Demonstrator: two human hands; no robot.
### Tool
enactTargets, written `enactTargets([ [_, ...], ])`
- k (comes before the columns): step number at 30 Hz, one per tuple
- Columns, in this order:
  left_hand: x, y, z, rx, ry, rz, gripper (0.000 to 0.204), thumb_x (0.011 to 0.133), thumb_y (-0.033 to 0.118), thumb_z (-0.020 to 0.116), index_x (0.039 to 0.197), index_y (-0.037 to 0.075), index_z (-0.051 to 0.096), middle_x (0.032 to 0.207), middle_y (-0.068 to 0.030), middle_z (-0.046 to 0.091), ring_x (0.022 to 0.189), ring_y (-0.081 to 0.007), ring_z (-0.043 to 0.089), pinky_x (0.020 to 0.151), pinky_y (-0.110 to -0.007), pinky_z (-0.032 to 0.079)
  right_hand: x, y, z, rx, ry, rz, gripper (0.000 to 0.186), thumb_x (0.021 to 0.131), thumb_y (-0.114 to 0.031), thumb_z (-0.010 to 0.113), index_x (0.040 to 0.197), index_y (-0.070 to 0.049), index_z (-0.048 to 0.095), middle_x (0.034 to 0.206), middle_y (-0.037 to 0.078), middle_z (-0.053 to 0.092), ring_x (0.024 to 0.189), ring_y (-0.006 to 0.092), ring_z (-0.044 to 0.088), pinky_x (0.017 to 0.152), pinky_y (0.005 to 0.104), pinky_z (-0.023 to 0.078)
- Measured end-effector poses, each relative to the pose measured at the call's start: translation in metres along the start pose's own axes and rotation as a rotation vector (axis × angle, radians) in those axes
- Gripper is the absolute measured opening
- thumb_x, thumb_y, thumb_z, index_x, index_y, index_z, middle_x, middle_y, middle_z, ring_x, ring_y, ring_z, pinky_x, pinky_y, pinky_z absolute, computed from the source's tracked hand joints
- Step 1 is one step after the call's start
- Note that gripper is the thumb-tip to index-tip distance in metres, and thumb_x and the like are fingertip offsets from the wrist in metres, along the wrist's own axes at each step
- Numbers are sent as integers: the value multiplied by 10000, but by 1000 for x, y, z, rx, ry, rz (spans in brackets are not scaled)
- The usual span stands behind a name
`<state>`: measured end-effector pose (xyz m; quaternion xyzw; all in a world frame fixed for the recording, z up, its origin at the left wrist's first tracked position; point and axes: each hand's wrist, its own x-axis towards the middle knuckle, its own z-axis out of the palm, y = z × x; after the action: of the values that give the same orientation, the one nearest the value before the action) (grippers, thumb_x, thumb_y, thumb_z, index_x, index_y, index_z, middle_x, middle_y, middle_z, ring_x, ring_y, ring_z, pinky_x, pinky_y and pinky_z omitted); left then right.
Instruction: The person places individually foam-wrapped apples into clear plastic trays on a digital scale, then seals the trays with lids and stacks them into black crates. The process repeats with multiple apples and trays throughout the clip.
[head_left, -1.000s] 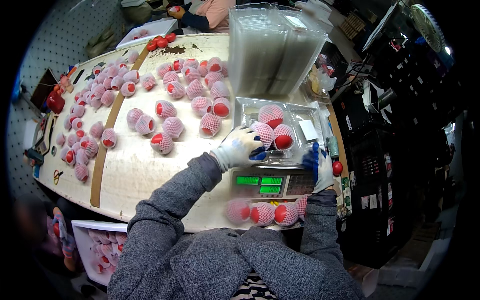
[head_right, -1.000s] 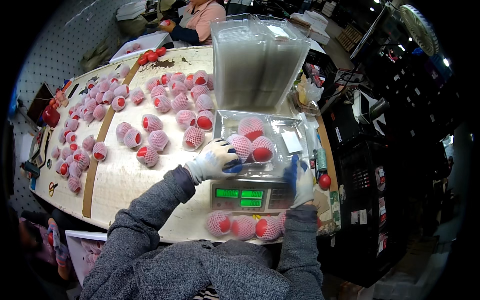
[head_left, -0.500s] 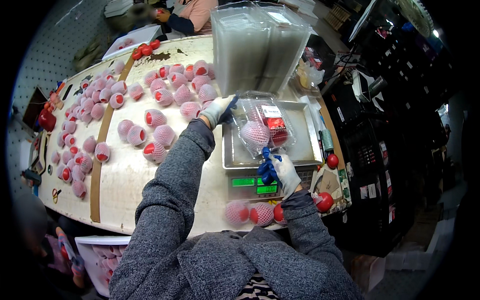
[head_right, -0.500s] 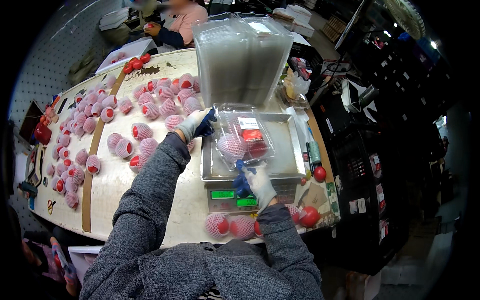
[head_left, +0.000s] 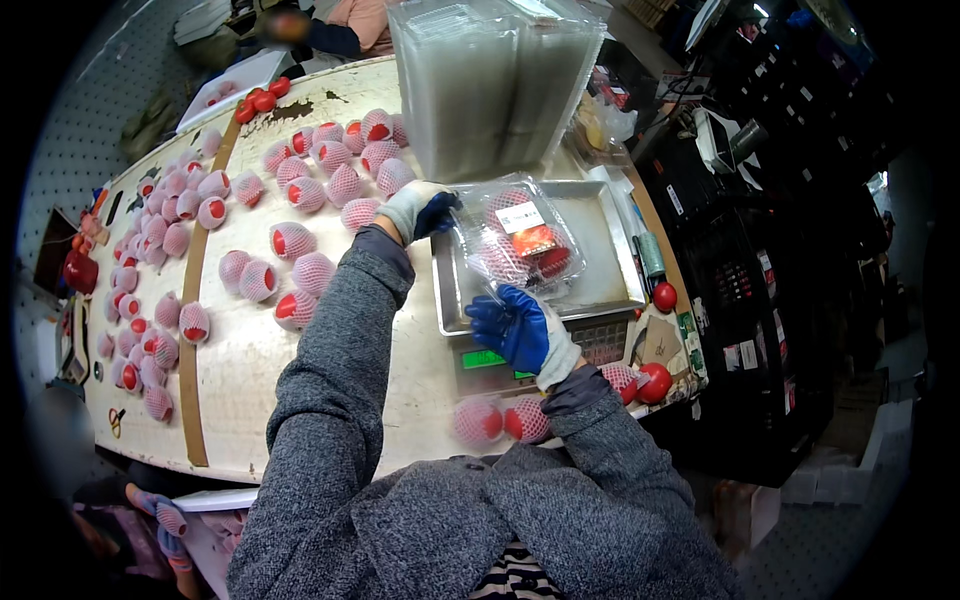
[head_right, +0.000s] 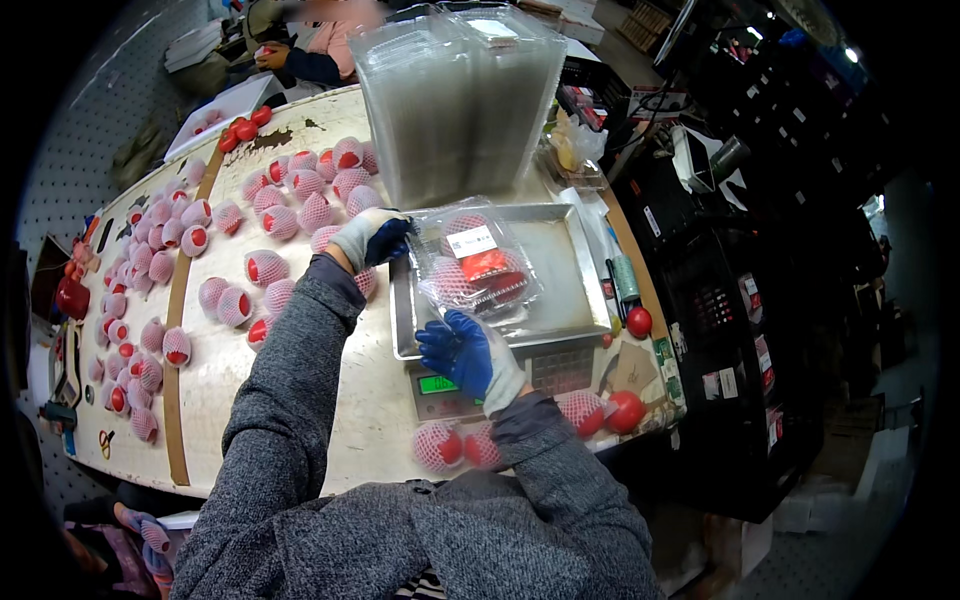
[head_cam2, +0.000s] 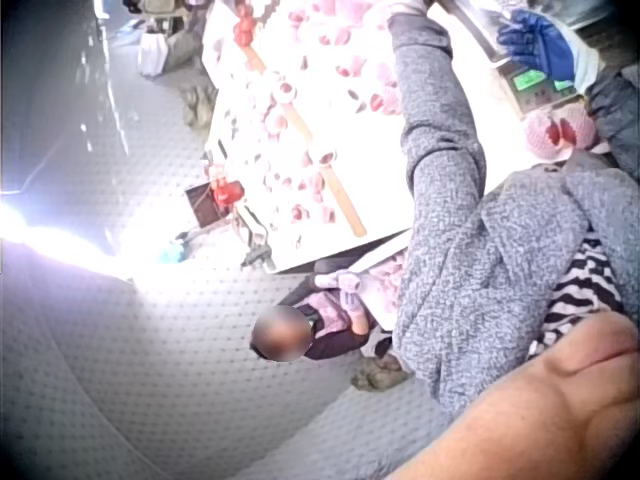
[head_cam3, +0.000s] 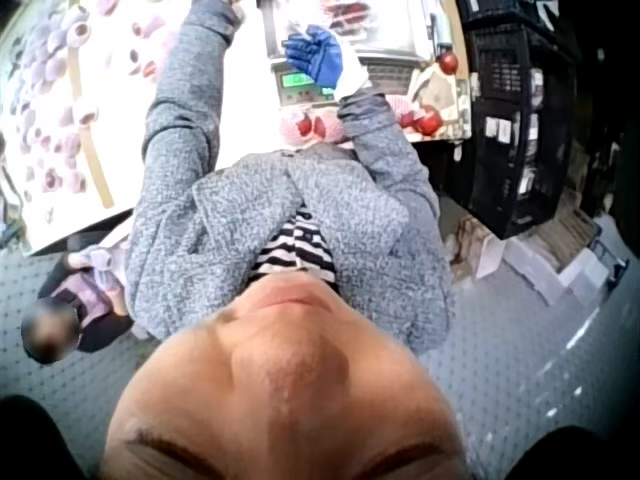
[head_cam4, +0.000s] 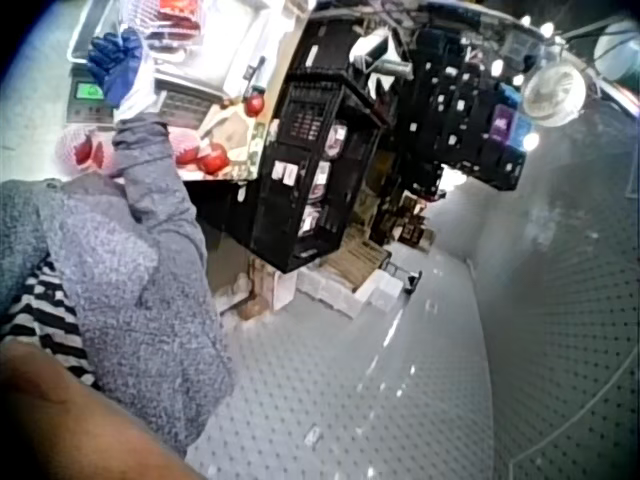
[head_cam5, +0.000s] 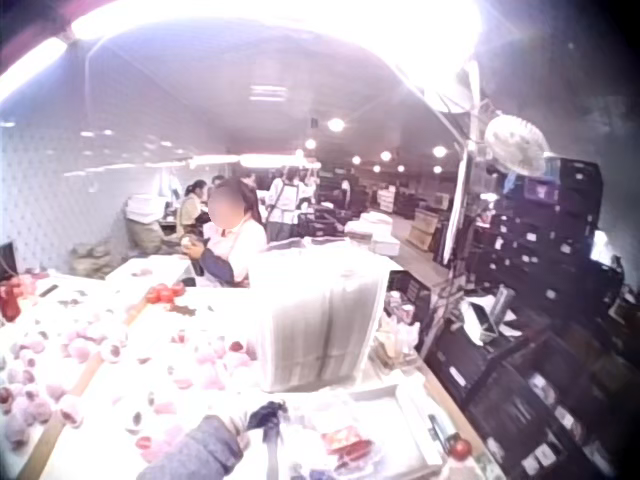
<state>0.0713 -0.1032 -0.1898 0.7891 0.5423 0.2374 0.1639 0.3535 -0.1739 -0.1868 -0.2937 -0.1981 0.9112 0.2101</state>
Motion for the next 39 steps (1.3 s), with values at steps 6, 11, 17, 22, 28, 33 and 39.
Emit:
enactTargets([
  [6,-9,-8,4,284,108,196,127,734,41,648,859,47,627,722,-94,606,670,-260,607,618,-326,498,17,18,-17,-79,91,-184,318,961,-306,423,1024,-47,595,926,132,658,778,243,641,636,334,501],
  [11,-20,-24,27,-1194,98,-304,104,864,60,548,935,25,617,827,-21,629,774,-181,622,668,-321,503,5,-7,-33,11,-132,-63,314,935,-261,528,997,35,610,902,130,677,761,236,661,660,338,539],
  [17,-71,151,18,-1589,473,-108,411,868,168,485,1232,-22,472,1122,-114,603,986,-226,605,882,-382,495,-62,-21,-58,-344,-248,-360,360,942,-263,550,1249,-78,524,1079,42,638,938,192,633,803,313,538],
  [22,-45,284,20,-1293,439,49,566,800,217,613,1280,-31,445,1318,-138,443,1182,-231,487,1020,-348,360,-115,-28,-48,377,-236,-679,513,905,-273,606,1363,-118,434,1243,65,567,1106,183,565,953,353,473],
  [28,-18,329,35,-1190,260,296,467,839,217,681,1232,34,505,1464,-227,279,1236,-307,479,1033,-450,388,-235,-95,-138,-236,290,-1413,553,955,-292,483,1429,-66,310,1405,149,403,1253,281,453,1053,411,377],
  [33,-39,306,62,-1212,217,-7,403,871,188,644,1217,23,521,1419,-164,380,1157,-260,537,987,-406,428,-375,-182,-151,-417,903,-1560,507,880,-420,610,1165,-4,572,1059,97,636,931,171,623,798,335,519],
  [39,-53,283,111,-1411,132,-280,396,855,120,650,1210,2,521,1341,-140,471,1119,-273,560,965,-432,447,-472,-276,-274,-484,990,-1371,326,856,-28,596,1164,72,552,1004,102,653,849,167,633,791,281,532],
])
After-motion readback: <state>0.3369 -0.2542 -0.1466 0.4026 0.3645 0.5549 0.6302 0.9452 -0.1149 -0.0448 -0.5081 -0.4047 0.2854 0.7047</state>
